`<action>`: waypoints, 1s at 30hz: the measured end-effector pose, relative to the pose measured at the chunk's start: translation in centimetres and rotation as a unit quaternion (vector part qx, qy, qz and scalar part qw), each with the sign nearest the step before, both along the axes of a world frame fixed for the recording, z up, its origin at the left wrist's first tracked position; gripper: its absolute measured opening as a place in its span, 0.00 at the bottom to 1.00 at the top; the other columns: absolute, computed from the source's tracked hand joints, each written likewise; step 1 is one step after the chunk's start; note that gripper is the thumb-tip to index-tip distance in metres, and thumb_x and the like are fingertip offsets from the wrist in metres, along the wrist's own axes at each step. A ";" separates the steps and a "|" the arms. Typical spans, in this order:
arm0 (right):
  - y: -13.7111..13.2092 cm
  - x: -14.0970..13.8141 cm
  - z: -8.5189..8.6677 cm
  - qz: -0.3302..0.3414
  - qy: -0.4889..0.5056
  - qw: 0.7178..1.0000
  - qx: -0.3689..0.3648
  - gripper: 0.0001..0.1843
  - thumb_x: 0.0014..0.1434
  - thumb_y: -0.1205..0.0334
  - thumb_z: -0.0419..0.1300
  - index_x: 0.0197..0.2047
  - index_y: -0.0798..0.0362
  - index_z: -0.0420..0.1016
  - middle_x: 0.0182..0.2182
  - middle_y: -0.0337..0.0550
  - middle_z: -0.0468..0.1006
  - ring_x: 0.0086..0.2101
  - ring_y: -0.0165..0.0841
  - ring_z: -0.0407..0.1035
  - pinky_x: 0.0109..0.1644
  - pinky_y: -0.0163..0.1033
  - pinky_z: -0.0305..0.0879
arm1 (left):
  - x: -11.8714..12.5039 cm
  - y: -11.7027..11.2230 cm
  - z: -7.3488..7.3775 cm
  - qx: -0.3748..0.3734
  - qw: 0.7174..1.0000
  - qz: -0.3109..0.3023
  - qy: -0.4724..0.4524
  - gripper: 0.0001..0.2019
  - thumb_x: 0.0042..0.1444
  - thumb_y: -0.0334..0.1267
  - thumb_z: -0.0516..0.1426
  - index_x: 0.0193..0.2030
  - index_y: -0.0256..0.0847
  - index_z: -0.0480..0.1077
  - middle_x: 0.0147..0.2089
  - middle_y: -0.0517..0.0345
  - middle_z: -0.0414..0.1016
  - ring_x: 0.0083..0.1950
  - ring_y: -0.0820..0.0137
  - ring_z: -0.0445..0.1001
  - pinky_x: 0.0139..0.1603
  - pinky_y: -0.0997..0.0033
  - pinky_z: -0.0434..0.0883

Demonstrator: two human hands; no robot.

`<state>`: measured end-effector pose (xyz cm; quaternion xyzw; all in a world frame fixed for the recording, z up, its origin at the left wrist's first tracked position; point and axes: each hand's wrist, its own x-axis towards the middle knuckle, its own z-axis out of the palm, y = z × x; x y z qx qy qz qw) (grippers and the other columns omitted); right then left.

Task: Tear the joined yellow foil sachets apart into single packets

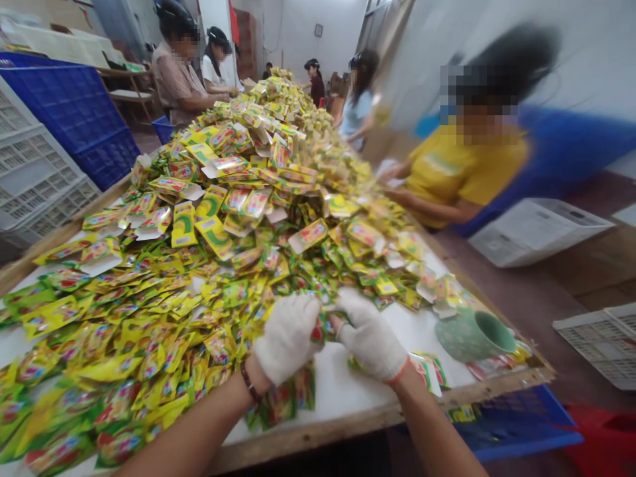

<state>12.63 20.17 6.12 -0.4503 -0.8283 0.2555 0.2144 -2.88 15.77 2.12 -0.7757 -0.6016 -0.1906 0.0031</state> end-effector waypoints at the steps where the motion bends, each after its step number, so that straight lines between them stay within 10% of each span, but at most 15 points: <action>1: 0.0 -0.2 0.0 0.000 -0.017 1.000 0.013 0.06 0.55 0.67 0.53 0.28 0.51 0.69 0.28 0.42 0.72 0.32 0.35 0.65 0.38 0.38 0.62 | -0.1 0.0 -0.1 0.002 1.000 -0.014 0.004 0.21 0.46 0.40 0.61 0.47 0.37 0.66 0.45 0.47 0.71 0.46 0.55 0.70 0.49 0.54 0.66; 14: -1.7 0.5 -0.4 -0.010 0.150 0.973 -0.174 0.11 0.53 0.65 0.54 0.33 0.52 0.79 0.25 0.38 0.74 0.27 0.31 0.67 0.36 0.37 0.66 | 0.0 0.0 0.1 0.028 0.999 -0.033 0.016 0.19 0.48 0.40 0.62 0.47 0.38 0.67 0.45 0.47 0.72 0.45 0.56 0.70 0.45 0.55 0.68; 22: -3.1 0.9 -0.8 -0.005 0.237 0.879 -0.413 0.25 0.55 0.42 0.57 0.41 0.56 0.73 0.13 0.34 0.69 0.12 0.24 0.58 0.15 0.29 0.51 | 0.7 -0.3 0.1 0.011 1.000 -0.014 0.008 0.12 0.54 0.41 0.57 0.44 0.39 0.69 0.43 0.48 0.73 0.45 0.56 0.71 0.45 0.56 0.68; 30: -3.3 2.4 -1.6 0.005 0.253 0.869 -0.426 0.27 0.55 0.37 0.56 0.32 0.56 0.70 0.12 0.34 0.69 0.10 0.22 0.54 0.14 0.28 0.47 | -0.1 -0.1 1.6 -0.188 0.962 -0.072 -0.185 0.17 0.50 0.46 0.59 0.45 0.42 0.70 0.40 0.55 0.74 0.41 0.63 0.72 0.42 0.65 0.67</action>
